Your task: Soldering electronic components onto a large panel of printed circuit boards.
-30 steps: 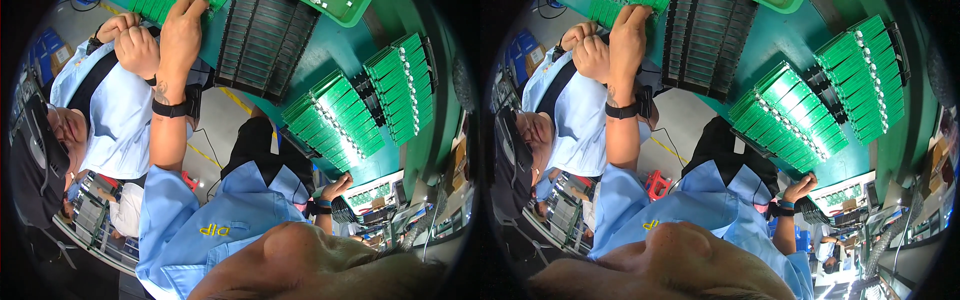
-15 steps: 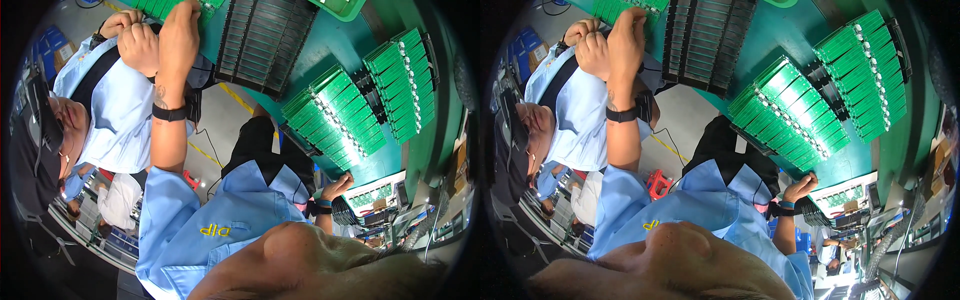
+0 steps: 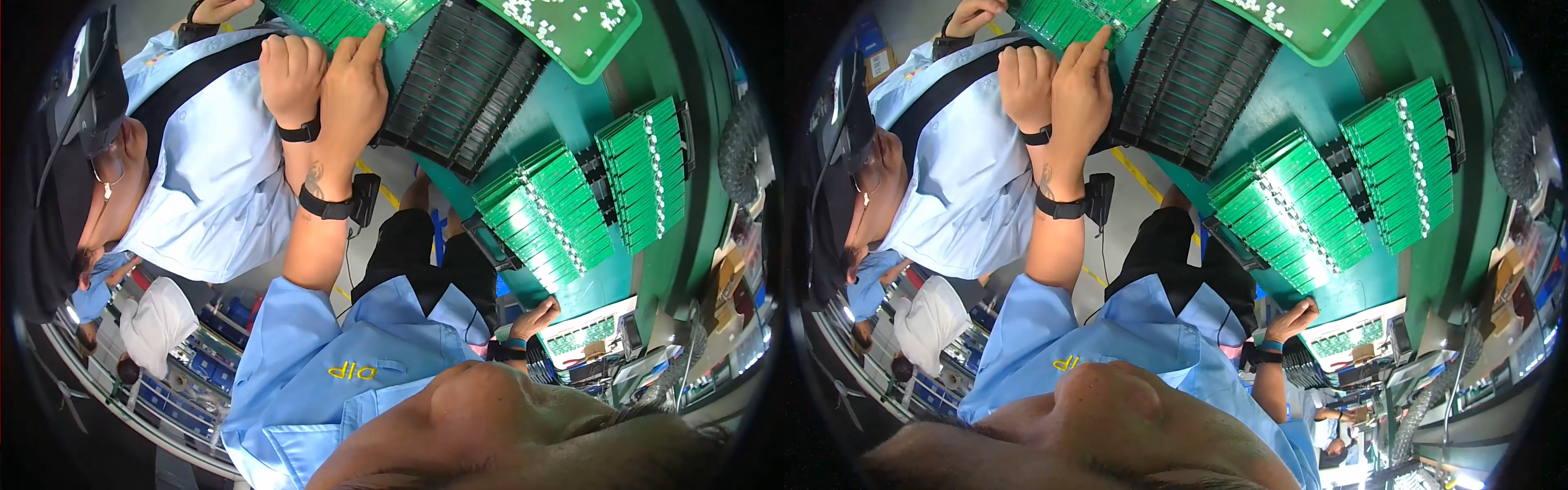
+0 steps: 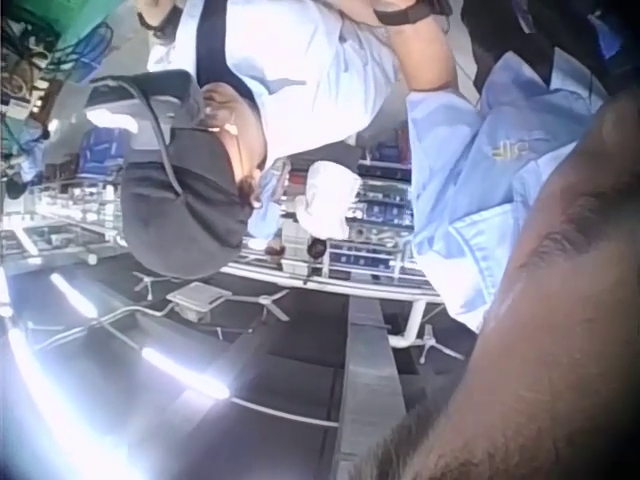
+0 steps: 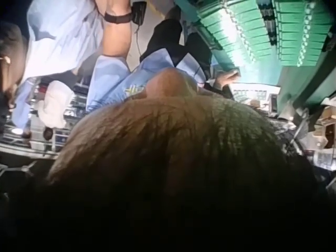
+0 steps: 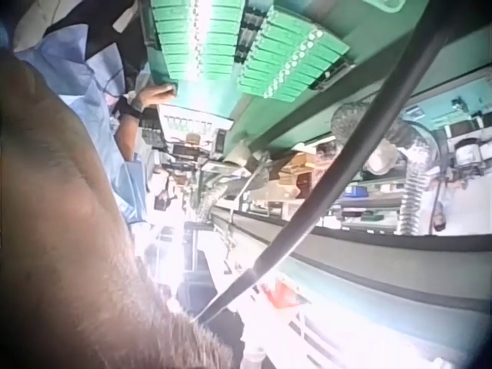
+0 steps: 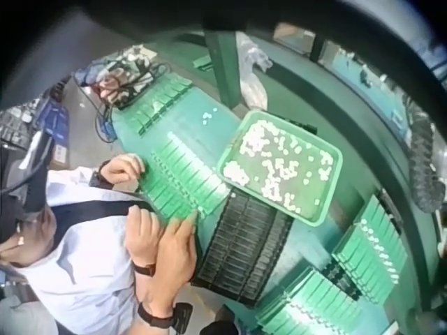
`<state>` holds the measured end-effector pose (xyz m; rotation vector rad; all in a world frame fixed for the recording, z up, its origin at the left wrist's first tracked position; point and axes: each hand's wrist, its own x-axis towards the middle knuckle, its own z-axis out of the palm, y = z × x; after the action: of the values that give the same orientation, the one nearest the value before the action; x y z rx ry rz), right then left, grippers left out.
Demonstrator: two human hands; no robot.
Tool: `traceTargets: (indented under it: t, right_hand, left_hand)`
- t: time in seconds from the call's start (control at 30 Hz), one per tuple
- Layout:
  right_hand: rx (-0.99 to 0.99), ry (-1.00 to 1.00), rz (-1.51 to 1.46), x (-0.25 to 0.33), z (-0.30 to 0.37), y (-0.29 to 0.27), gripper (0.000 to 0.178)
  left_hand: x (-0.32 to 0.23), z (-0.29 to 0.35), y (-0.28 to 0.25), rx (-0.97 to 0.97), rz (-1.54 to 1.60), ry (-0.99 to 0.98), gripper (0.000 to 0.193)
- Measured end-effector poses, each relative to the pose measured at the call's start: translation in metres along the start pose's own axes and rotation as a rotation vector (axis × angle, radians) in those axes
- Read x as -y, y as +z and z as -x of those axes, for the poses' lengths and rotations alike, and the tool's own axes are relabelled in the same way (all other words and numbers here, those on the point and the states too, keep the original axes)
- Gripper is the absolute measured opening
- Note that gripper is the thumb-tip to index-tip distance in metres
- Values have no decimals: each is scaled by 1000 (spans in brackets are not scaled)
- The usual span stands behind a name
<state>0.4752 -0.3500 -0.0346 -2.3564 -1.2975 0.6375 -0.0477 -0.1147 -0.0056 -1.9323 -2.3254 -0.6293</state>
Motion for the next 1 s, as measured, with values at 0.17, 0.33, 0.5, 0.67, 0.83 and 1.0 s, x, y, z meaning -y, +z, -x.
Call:
traceTargets:
  t: [0.17,0.33,0.5,0.67,0.83,1.0]
  right_hand:
    - [1,-17,21,-7,-2,-1,37]
    - [12,-26,23,-8,-5,0,38]
    - [-1,0,56,-6,-4,-2,41]
    - [19,13,34,-4,-5,-1,42]
    - [12,21,18,-7,-4,-1,43]
    - [16,7,27,-3,-5,1,43]
  left_hand:
    - [0,11,20,21,305,-186,40]
    - [2,9,20,46,338,-207,40]
    - [-4,2,11,42,218,-111,40]
    - [-1,10,16,44,155,-151,35]
    - [-11,-1,1,31,9,-101,30]
    - [-5,4,1,27,25,-123,27]
